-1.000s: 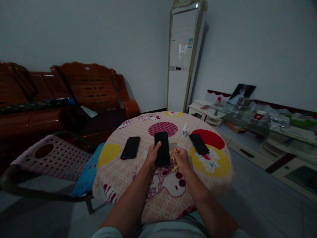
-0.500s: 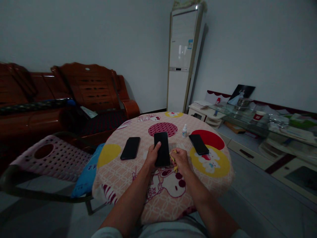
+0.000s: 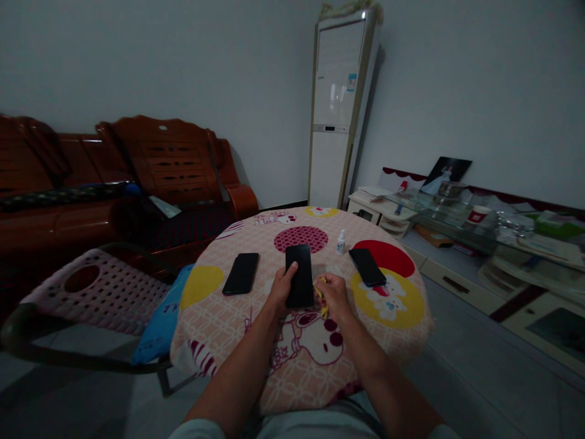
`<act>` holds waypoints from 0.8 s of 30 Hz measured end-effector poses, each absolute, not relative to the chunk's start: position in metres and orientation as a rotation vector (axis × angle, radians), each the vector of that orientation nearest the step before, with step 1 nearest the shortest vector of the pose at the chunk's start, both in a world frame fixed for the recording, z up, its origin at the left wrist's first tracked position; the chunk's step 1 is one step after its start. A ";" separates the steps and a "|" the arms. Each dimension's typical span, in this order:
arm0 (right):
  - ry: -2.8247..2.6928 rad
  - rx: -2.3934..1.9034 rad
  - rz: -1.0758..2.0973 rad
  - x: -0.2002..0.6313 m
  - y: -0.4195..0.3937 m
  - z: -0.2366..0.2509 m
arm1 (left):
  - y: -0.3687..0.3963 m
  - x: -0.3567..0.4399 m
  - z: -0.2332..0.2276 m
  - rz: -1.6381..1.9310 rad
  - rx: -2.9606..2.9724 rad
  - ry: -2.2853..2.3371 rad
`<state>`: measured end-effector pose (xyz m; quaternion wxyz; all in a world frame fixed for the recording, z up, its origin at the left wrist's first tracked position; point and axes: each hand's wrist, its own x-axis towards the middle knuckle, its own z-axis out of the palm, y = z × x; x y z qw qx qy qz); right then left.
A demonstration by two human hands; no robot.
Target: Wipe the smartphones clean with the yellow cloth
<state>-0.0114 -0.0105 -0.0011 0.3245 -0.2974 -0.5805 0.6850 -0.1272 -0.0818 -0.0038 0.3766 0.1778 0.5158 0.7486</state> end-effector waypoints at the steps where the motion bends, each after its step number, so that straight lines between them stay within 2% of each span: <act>1: -1.497 -0.789 1.787 -0.013 -0.009 -0.002 | -0.082 -0.126 -0.003 1.897 0.456 1.306; 10: -1.358 -0.780 1.762 -0.015 0.000 -0.010 | -0.085 -0.132 0.005 1.798 0.083 0.920; 15: -1.411 -0.757 1.749 -0.015 -0.008 -0.005 | -0.085 -0.140 0.005 1.910 0.035 0.856; 24: -1.503 -0.518 1.817 -0.013 -0.018 -0.002 | -0.080 -0.137 -0.007 1.829 -0.022 0.878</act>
